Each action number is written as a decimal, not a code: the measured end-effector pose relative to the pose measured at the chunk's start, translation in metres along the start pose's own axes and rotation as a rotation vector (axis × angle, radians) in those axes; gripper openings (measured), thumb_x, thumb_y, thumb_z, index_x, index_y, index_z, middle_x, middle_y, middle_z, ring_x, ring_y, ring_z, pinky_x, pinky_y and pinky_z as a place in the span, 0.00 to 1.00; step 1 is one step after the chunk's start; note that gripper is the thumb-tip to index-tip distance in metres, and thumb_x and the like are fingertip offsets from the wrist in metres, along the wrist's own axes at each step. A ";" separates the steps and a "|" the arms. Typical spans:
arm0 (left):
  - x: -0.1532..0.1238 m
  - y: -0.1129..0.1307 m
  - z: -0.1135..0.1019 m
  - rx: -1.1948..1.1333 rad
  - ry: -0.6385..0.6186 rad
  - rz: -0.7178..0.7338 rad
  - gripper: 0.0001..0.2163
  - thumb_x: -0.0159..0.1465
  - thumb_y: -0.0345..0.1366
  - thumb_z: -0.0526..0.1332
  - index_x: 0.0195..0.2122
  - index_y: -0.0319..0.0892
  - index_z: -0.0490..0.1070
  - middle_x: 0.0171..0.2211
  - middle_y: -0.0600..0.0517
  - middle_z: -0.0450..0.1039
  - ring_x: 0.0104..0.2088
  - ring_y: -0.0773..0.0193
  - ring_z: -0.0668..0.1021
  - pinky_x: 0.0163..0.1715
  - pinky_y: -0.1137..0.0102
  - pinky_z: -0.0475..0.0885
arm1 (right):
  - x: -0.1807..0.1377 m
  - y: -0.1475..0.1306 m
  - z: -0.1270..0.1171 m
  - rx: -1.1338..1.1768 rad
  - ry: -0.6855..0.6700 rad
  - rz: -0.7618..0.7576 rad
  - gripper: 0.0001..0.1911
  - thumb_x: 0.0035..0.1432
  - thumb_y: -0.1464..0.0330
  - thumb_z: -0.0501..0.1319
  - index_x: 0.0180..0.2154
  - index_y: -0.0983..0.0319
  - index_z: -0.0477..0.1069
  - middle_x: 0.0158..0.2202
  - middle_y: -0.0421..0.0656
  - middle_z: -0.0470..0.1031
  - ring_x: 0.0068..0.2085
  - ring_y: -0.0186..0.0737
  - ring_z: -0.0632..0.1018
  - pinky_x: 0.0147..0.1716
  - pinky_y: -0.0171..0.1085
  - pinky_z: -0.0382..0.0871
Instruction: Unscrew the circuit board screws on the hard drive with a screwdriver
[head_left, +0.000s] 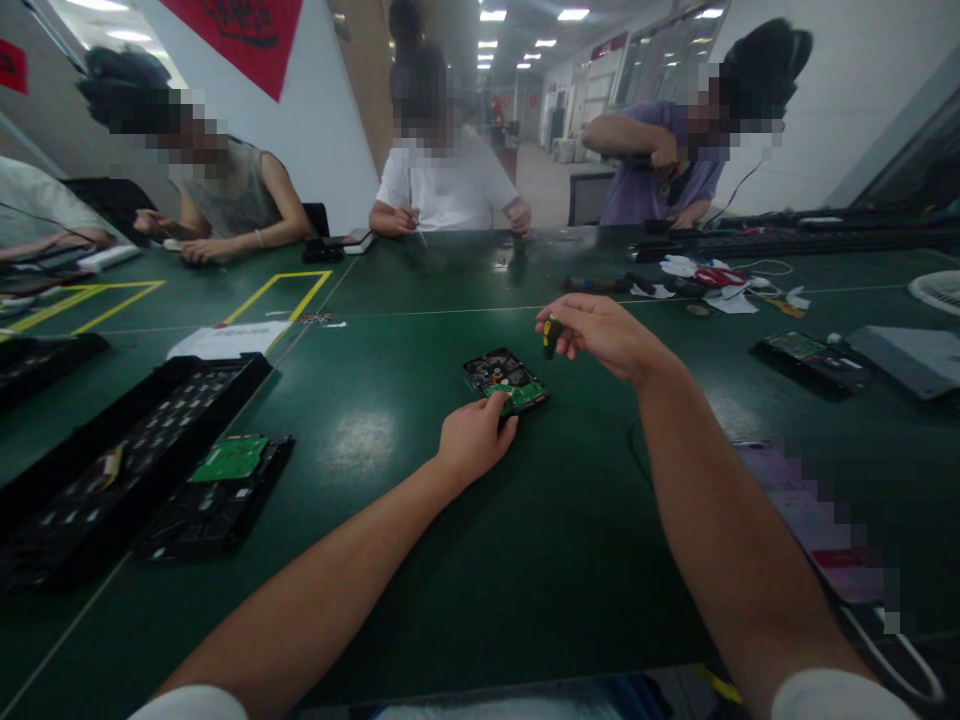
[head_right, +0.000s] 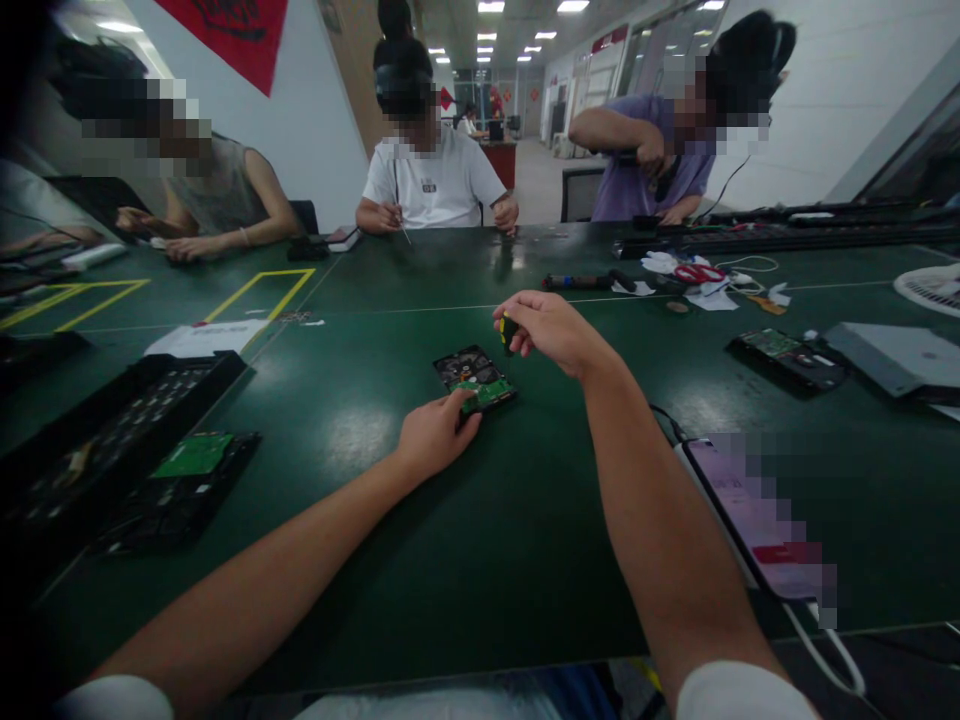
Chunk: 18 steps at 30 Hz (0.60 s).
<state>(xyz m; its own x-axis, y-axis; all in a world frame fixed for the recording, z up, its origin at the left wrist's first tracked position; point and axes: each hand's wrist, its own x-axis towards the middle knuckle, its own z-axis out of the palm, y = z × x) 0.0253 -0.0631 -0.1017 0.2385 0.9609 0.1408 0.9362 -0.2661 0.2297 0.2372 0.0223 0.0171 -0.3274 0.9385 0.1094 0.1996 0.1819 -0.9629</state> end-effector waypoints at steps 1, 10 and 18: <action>0.000 0.000 0.000 0.000 0.004 0.002 0.20 0.74 0.48 0.53 0.62 0.47 0.66 0.44 0.48 0.81 0.41 0.53 0.83 0.36 0.64 0.72 | 0.000 0.000 0.001 0.029 0.000 0.018 0.08 0.70 0.66 0.62 0.40 0.63 0.77 0.39 0.47 0.81 0.26 0.32 0.76 0.22 0.30 0.69; 0.000 -0.001 0.002 -0.006 0.019 0.010 0.20 0.74 0.49 0.52 0.62 0.47 0.66 0.44 0.48 0.81 0.41 0.52 0.83 0.35 0.63 0.73 | -0.001 0.000 -0.004 -0.098 0.022 -0.072 0.05 0.66 0.67 0.65 0.42 0.59 0.79 0.30 0.40 0.76 0.26 0.31 0.72 0.21 0.30 0.63; -0.001 -0.001 -0.001 -0.002 -0.008 0.000 0.21 0.74 0.48 0.52 0.63 0.47 0.65 0.45 0.47 0.81 0.42 0.53 0.83 0.37 0.64 0.74 | 0.001 0.001 -0.005 -0.163 0.144 -0.032 0.06 0.60 0.69 0.70 0.32 0.61 0.75 0.24 0.40 0.73 0.25 0.33 0.71 0.22 0.31 0.62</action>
<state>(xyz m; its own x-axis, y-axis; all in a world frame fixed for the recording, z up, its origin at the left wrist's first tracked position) 0.0242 -0.0635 -0.1014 0.2404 0.9615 0.1331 0.9356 -0.2661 0.2321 0.2411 0.0249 0.0178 -0.2029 0.9616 0.1847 0.3417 0.2462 -0.9070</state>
